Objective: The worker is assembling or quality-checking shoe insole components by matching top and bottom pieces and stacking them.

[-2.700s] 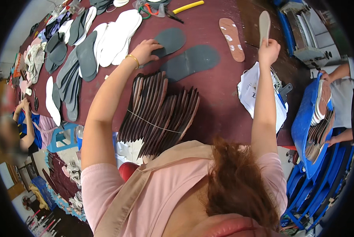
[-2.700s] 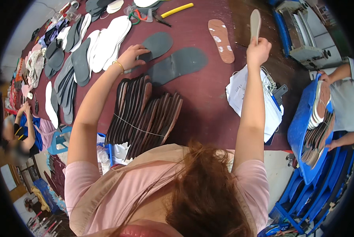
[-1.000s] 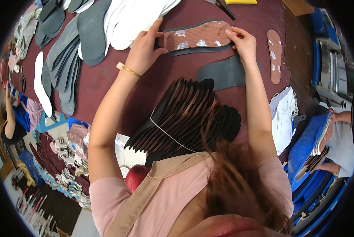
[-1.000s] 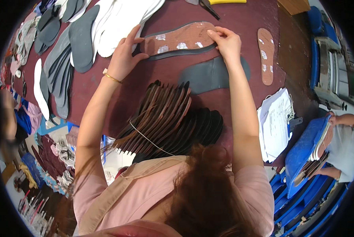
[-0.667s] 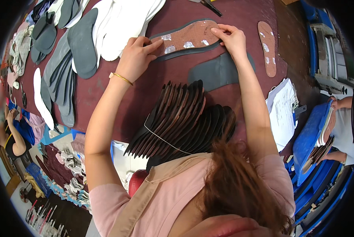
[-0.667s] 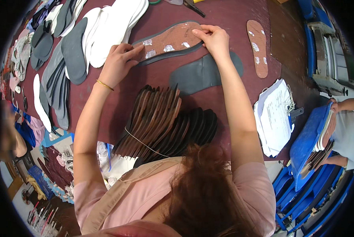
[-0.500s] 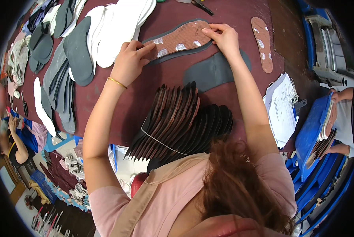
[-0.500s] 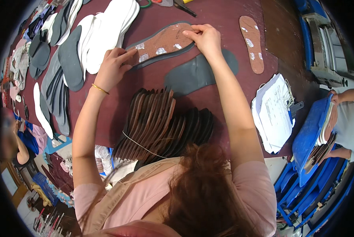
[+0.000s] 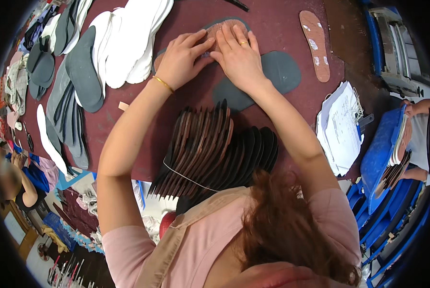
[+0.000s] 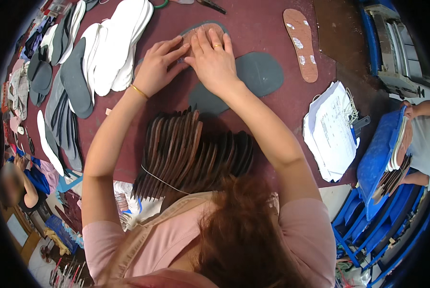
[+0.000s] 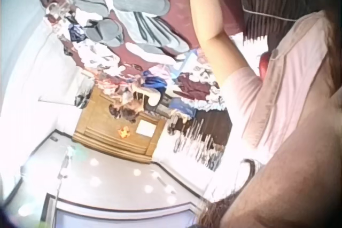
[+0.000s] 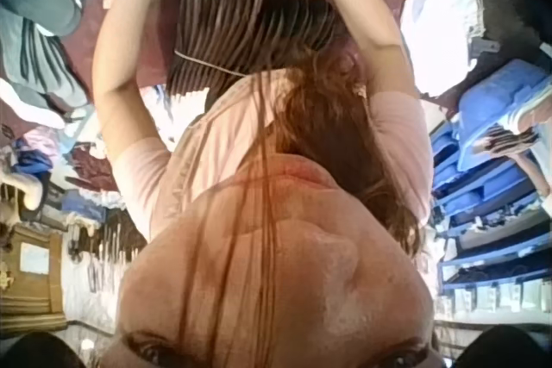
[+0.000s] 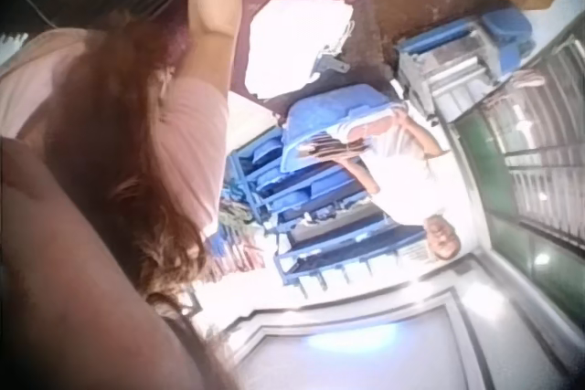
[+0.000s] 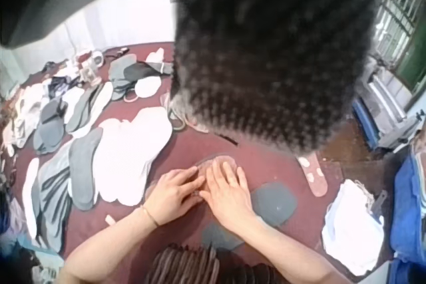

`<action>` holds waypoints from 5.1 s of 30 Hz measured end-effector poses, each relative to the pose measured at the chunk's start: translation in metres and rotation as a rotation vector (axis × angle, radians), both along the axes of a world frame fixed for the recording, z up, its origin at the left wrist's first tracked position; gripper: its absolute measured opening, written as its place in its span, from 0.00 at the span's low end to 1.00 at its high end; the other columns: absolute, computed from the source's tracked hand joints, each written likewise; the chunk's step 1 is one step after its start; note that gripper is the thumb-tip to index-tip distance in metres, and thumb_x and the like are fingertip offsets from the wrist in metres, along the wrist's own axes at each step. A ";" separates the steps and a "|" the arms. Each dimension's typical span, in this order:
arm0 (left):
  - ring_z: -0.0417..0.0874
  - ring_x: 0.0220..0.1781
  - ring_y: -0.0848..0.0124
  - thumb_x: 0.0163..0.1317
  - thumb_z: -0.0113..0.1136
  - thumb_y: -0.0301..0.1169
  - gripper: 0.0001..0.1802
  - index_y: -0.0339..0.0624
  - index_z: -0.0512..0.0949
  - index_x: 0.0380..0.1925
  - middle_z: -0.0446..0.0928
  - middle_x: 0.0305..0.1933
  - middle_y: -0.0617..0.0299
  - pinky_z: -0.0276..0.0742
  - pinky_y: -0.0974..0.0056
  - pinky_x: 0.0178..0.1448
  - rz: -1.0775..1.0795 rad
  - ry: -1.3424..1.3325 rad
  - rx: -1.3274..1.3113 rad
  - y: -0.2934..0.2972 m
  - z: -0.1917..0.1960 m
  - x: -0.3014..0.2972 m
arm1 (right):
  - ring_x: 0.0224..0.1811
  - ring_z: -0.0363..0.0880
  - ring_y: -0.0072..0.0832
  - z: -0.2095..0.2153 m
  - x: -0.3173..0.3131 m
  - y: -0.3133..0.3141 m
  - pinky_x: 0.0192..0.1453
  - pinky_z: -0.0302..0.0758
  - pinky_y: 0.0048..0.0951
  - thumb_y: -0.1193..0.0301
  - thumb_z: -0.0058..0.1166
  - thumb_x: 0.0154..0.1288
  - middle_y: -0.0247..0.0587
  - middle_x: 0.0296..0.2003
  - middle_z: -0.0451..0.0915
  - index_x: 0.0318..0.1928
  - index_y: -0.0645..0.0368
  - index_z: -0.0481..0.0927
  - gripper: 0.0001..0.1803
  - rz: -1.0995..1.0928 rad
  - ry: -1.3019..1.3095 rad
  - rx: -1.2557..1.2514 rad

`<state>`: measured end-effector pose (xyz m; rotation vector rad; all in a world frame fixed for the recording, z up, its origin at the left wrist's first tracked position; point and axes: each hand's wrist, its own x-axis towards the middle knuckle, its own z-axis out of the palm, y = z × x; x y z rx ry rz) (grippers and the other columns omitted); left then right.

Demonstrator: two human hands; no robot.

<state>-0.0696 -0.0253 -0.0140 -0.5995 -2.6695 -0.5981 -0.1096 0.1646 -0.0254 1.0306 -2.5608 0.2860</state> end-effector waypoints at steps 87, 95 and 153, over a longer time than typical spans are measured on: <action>0.76 0.39 0.69 0.41 0.61 0.29 0.13 0.48 0.77 0.32 0.72 0.36 0.67 0.73 0.62 0.46 -0.419 0.574 -0.096 0.057 0.144 0.057 | 0.34 0.71 0.26 0.174 0.070 0.177 0.43 0.65 0.33 0.71 0.61 0.34 0.27 0.31 0.71 0.33 0.51 0.79 0.17 0.404 0.493 -0.136; 0.75 0.36 0.73 0.41 0.65 0.26 0.14 0.51 0.82 0.32 0.73 0.35 0.70 0.66 0.65 0.43 -0.317 0.815 0.016 0.057 0.135 0.061 | 0.36 0.67 0.23 0.170 0.078 0.211 0.44 0.59 0.30 0.74 0.63 0.35 0.23 0.31 0.70 0.34 0.40 0.82 0.20 0.197 0.702 -0.183; 0.77 0.52 0.63 0.44 0.75 0.27 0.32 0.44 0.72 0.51 0.77 0.47 0.60 0.74 0.59 0.58 -0.098 -0.569 0.498 0.021 0.032 0.031 | 0.31 0.78 0.20 0.029 0.034 0.150 0.26 0.78 0.20 0.71 0.65 0.59 0.37 0.34 0.79 0.44 0.64 0.74 0.17 -0.631 -0.977 -1.520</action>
